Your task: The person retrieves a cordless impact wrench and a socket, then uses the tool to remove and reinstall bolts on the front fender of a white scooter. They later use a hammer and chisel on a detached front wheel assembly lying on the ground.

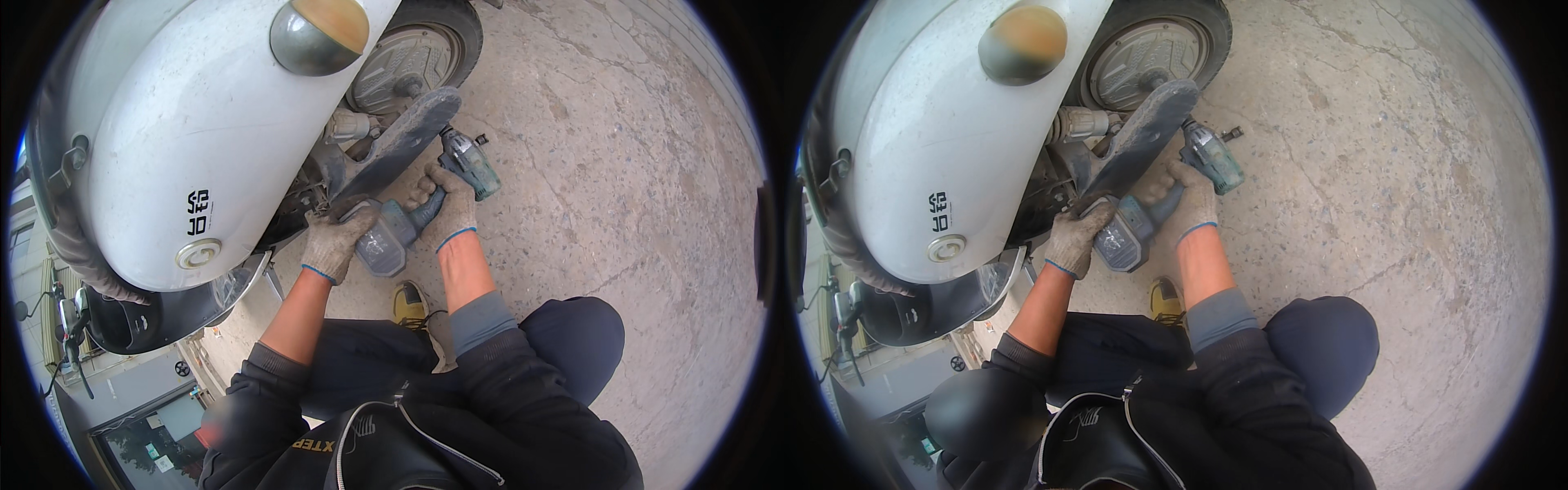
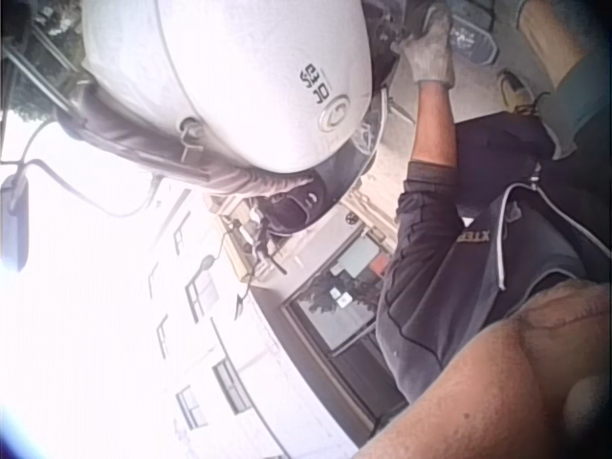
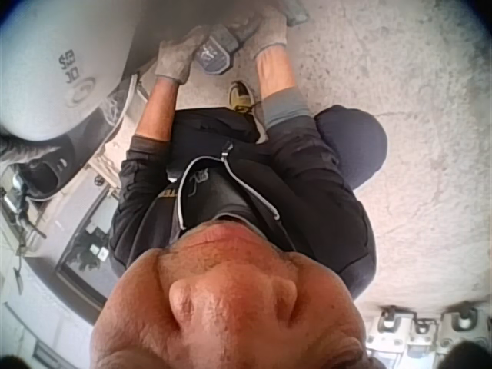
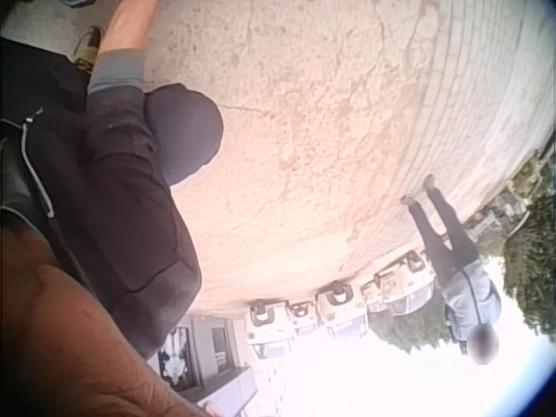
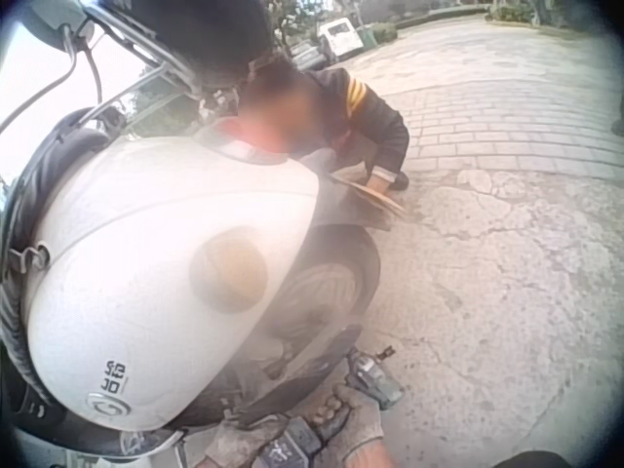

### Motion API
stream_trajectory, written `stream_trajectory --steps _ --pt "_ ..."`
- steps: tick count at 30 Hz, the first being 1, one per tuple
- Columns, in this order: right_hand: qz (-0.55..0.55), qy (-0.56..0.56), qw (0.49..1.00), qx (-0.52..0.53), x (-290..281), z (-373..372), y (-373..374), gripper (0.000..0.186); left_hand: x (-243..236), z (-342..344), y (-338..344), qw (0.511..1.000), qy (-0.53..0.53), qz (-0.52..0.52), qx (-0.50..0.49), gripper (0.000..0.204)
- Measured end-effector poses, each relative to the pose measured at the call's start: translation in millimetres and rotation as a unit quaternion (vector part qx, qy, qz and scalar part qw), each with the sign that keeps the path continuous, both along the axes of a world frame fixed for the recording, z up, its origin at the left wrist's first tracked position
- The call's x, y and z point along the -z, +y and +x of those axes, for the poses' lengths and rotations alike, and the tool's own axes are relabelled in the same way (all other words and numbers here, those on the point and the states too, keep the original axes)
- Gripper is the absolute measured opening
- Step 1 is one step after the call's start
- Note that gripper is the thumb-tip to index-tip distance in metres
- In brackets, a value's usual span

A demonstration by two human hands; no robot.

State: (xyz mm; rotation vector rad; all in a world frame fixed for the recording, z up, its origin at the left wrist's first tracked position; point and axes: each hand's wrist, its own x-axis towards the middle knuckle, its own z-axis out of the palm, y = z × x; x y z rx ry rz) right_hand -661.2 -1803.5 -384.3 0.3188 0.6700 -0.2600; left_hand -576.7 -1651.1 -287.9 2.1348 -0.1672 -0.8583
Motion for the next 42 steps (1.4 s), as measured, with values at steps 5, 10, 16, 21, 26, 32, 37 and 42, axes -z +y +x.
stream_trajectory --steps 5,10,16,21,26,32,37,42 --pt "0.009 0.012 1.0 -0.008 0 1 0 0.004 -13 -3 -10 0.981 -0.141 0.105 0.083 0.056" --pt "0.013 -0.007 1.0 0.004 3 3 3 0.005 -33 -3 -70 0.813 -0.49 0.112 0.293 0.076" --pt "0.032 -0.025 0.999 -0.003 3 4 -1 0.009 -24 6 -159 0.863 -0.296 0.27 0.309 0.08" --pt "0.008 -0.009 1.0 -0.02 2 -1 -5 0.009 -45 -4 -135 0.872 -0.33 0.213 0.294 0.064" --pt "0.029 -0.044 0.999 0.0 -1 -5 -3 0.005 -65 -10 -100 0.9 -0.325 0.164 0.24 0.054" --pt "0.024 0.034 0.999 -0.021 -5 -5 -2 0.005 -81 -5 -65 0.985 -0.135 -0.022 0.105 0.05" --pt "-0.001 0.03 0.999 -0.039 1 -6 -3 0.007 -71 -1 -52 0.985 -0.117 -0.078 0.099 0.05" --pt "-0.012 0.03 0.999 -0.037 9 -3 1 0.005 -65 3 -48 0.972 -0.187 -0.039 0.139 0.054"
